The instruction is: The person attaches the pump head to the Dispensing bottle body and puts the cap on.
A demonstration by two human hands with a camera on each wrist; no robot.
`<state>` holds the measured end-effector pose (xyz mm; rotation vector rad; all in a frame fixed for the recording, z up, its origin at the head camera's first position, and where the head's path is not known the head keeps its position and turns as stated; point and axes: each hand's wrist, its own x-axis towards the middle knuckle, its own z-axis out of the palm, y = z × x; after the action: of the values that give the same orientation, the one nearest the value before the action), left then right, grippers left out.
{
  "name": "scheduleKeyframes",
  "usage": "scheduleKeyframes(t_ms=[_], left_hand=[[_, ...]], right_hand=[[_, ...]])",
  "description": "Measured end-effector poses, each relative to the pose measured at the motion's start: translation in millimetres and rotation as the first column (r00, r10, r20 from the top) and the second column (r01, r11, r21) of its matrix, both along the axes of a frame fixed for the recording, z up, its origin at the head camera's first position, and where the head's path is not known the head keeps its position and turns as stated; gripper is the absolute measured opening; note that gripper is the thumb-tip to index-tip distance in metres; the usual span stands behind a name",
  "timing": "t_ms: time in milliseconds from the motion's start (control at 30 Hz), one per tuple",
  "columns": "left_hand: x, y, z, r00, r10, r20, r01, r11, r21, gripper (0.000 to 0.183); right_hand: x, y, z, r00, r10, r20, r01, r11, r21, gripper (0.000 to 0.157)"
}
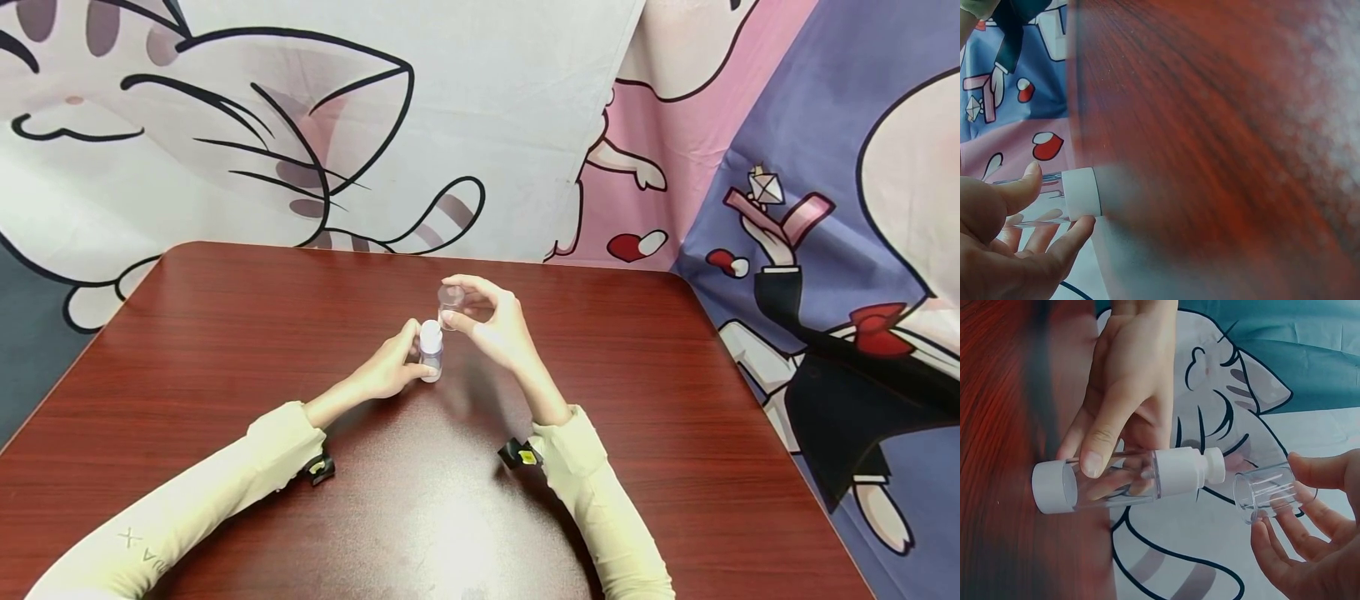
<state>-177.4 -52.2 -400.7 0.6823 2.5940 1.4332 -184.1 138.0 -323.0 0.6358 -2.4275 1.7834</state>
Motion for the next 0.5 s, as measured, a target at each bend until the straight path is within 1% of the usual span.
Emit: scheduleKeyframes(t_ms=[233,500], left_hand=[[-1.6,0.1,-0.6,1.0,0.007,0.006,-0.007,1.0,-0.018,0.041],[-1.8,0.0,-0.2,1.0,0.0,0.01,0.0,1.0,-0.02,0.04]], right_hand=[[0.2,-3.1,-1.3,1.0,0.011,0.004,-0.011,1.0,-0.01,0.039],[-0.7,-4.8,-2.9,1.0,0.016,-0.002,-0.016,1.0,-0.009,0.039]])
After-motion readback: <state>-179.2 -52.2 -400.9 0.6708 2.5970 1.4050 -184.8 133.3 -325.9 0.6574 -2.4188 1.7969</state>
